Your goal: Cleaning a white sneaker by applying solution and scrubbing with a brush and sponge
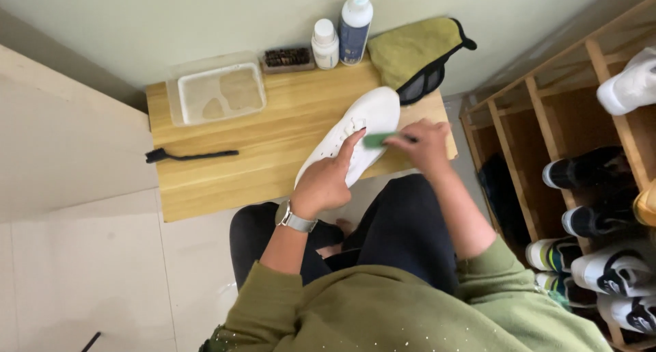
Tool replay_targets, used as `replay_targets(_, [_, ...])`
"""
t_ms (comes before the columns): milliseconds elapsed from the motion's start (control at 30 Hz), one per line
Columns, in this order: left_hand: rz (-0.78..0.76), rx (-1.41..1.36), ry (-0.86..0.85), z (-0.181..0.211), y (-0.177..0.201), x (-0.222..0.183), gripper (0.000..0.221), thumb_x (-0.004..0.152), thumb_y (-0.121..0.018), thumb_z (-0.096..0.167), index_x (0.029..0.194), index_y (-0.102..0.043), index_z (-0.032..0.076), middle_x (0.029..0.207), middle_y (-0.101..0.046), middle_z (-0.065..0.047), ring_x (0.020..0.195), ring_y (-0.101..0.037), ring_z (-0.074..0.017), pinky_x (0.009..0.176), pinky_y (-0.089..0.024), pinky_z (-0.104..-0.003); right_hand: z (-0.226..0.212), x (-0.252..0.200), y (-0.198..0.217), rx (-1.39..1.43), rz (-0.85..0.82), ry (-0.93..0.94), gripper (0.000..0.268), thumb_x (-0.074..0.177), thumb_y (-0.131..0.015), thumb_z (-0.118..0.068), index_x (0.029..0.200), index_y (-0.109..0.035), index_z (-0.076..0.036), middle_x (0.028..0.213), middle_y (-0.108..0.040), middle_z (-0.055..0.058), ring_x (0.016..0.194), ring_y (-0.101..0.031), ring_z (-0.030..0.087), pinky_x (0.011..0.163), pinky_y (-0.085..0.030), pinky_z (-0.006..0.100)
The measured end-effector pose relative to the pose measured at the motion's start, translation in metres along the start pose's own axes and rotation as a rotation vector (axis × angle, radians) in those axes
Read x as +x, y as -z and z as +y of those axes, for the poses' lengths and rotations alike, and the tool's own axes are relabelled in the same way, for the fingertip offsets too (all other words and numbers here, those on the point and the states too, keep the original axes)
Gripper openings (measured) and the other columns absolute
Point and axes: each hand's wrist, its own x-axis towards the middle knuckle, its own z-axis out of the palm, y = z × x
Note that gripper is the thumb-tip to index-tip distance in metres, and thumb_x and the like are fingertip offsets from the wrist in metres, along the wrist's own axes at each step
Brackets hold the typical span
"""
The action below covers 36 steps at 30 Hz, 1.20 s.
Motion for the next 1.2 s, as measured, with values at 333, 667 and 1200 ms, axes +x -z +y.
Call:
replay_targets(333, [-0.011,0.003,0.011,-0.002,0.000,0.007,0.102,0.077,-0.053,-0.012,0.163,-0.011,0.022,0.104,-0.068,-0.030,0.088,-0.069,-0.0461,0.079,-0.051,-0.049,0.062,0.003,-0.018,0.015,0.037,-0.018,0.032,0.082,-0.094,-0.041,0.085,-0.076,-0.015,0.083,-0.076,0.003,0.082,-0.069,0.028,0.084,-0.038,0.034])
replay_targets(667, [-0.009,0.013,0.016,0.001,0.000,0.005,0.100,0.077,-0.053,-0.013,0.162,-0.011,0.020,0.102,-0.068,-0.030,0.088,-0.069,-0.0477,0.079,-0.050,-0.051,0.031,0.004,-0.003,-0.077,0.055,-0.127,0.030,0.084,-0.093,-0.045,0.084,-0.075,-0.022,0.082,-0.076,-0.004,0.082,-0.068,0.021,0.086,-0.037,0.032])
replay_targets(1200, [-0.028,0.003,-0.012,-0.006,0.001,0.005,0.100,0.078,-0.052,-0.011,0.163,-0.011,0.022,0.103,-0.068,-0.030,0.087,-0.069,-0.0472,0.079,-0.051,-0.050,0.031,-0.014,-0.002,0.084,0.094,-0.094,0.021,0.087,-0.092,-0.031,0.077,-0.078,-0.020,0.072,-0.073,-0.001,0.073,-0.067,0.024,0.079,-0.048,0.029])
